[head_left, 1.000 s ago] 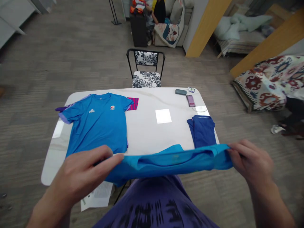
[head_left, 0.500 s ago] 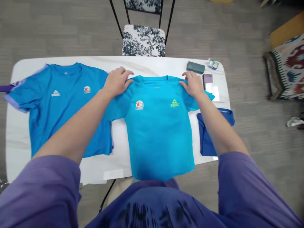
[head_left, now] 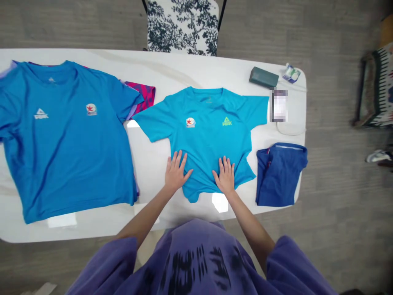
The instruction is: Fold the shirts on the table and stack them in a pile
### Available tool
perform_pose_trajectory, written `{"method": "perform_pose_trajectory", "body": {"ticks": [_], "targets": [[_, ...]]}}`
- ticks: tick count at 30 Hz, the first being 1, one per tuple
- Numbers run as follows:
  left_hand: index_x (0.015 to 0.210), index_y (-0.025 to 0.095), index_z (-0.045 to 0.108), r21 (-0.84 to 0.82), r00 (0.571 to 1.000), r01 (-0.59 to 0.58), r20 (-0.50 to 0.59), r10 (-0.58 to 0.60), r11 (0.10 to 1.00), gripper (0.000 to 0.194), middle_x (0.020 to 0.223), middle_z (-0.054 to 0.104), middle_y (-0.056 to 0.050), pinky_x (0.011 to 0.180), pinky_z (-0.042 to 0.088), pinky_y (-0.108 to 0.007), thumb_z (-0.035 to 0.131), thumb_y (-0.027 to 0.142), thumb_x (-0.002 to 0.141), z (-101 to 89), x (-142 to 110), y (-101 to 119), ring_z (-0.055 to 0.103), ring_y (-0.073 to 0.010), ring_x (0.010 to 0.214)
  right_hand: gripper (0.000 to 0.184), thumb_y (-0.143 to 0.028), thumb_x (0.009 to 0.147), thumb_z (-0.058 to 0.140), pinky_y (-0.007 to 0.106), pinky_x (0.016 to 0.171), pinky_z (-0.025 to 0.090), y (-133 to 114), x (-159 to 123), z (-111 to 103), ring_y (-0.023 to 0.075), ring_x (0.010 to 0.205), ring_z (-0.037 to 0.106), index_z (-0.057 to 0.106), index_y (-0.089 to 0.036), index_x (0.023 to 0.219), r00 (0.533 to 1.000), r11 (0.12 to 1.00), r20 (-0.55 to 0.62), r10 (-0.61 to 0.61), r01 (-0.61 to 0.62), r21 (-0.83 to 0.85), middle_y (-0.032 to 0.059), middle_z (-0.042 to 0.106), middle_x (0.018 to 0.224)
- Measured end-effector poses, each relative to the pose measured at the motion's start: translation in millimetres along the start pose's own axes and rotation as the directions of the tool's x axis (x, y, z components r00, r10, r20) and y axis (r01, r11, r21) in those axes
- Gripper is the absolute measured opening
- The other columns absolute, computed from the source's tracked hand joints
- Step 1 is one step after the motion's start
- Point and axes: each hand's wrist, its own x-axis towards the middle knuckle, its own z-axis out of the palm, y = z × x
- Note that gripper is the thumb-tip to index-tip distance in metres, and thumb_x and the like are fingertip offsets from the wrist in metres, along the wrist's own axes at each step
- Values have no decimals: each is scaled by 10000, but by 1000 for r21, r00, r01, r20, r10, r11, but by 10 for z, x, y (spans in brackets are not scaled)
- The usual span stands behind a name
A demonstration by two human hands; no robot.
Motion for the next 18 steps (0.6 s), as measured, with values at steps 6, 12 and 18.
{"method": "perform_pose_trajectory", "body": {"ticks": [6, 12, 18], "targets": [[1959, 403, 406, -13, 983, -32, 179, 34, 999, 832, 2044, 295, -58, 1637, 176, -631, 481, 731, 1198, 4, -589, 204, 101, -346, 1937, 776, -722, 1062, 642, 900, 1519, 246, 391, -450, -293, 507, 1932, 192, 418, -636, 1801, 991, 994, -79, 108, -105, 38, -24, 381, 2030], [1951, 450, 461, -49, 924, -65, 374, 78, 997, 897, 2010, 377, -30, 1607, 219, -662, 629, 657, 1095, 60, -784, 456, 125, -363, 1923, 868, -883, 917, 778, 901, 1465, 334, 688, -777, -289, 609, 1878, 269, 587, -513, 1679, 981, 986, -100, 166, -165, 19, 115, 453, 1990], [1915, 618, 439, -49, 904, -42, 423, 59, 998, 968, 1987, 416, 16, 1585, 241, -723, 739, 669, 996, -14, -1597, 10, 134, -397, 1903, 927, -975, 865, 797, 1007, 1403, 309, 613, -1776, 184, 646, 1870, 270, 483, -625, 1664, 974, 983, -133, 184, -179, 47, 48, 419, 2013]]}}
